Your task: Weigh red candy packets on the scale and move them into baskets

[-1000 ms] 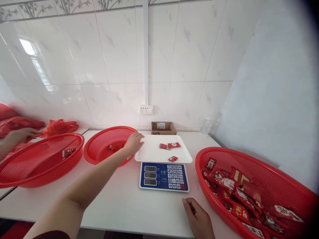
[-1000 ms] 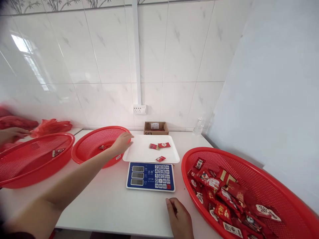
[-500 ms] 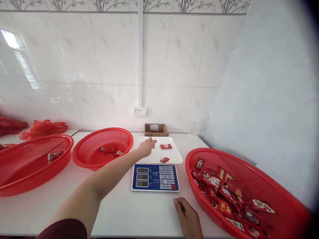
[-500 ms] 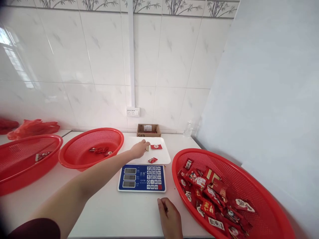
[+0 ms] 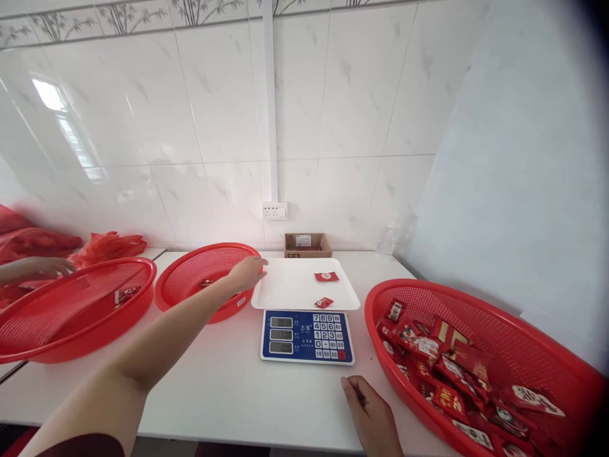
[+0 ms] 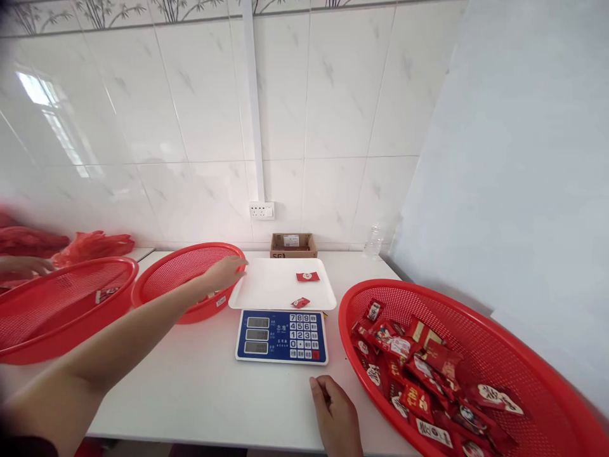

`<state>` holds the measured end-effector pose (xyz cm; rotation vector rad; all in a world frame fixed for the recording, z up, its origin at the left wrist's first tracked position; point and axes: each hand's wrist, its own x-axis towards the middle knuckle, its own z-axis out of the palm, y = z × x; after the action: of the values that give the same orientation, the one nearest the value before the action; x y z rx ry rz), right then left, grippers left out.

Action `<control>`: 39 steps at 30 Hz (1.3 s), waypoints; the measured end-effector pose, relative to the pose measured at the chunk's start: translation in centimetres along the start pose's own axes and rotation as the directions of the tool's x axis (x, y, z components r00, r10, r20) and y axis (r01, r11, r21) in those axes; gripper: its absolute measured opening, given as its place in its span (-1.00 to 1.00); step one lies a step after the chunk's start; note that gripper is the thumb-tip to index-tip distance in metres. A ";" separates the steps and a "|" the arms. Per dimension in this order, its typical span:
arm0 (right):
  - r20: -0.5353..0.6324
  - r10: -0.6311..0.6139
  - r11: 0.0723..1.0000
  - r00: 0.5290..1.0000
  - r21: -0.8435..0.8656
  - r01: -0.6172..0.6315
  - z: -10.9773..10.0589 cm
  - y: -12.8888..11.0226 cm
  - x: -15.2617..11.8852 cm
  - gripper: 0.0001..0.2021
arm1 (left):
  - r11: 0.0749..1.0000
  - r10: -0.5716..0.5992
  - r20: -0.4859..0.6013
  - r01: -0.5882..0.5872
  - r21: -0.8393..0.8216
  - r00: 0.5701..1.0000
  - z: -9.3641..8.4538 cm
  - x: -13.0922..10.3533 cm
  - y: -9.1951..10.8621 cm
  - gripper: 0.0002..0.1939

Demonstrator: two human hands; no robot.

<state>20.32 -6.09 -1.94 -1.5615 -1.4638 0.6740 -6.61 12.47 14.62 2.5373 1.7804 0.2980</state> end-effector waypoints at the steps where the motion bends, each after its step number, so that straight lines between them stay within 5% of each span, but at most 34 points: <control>1: -0.005 0.000 1.000 1.000 0.001 0.000 0.0 0.0 0.0 -0.58 | 0.998 0.053 0.014 -0.053 -0.029 0.998 0.6 0.2 1.5 -0.70; 6: -0.029 0.009 1.000 1.000 -0.001 -0.009 0.1 0.0 -0.1 -0.60 | 0.927 0.356 0.108 -0.336 -0.168 0.928 3.9 1.6 9.4 -0.70; 11: -0.058 -0.008 1.000 0.998 -0.026 0.006 0.1 -0.1 -0.2 -0.63 | 0.863 0.497 0.199 -0.457 -0.215 0.845 5.3 3.6 13.0 -0.84; 18: -0.053 -0.019 0.999 0.998 -0.044 0.017 0.4 0.4 0.1 -0.62 | 0.935 0.339 0.065 -0.329 -0.130 0.939 6.0 7.0 13.6 -0.67; 25: -0.157 0.004 1.000 0.988 0.029 0.000 0.8 0.1 -0.1 -0.57 | 0.992 0.114 0.095 -0.107 -0.072 0.989 7.6 8.4 14.2 -0.71; 31: -0.099 0.017 0.999 0.995 0.045 -0.012 0.3 -0.2 -0.1 -0.60 | 0.991 0.088 -0.001 -0.088 -0.101 0.996 5.1 6.4 11.5 -0.68; 39: 0.016 0.062 0.998 0.998 0.030 -0.063 0.0 0.7 -0.1 -0.61 | 0.989 -0.134 -0.078 0.129 -0.066 0.988 -0.7 0.1 -0.2 -0.59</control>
<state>20.61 -6.17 -2.54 -1.5874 -1.4140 0.7421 -6.84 12.58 15.26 2.3861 1.9252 0.4499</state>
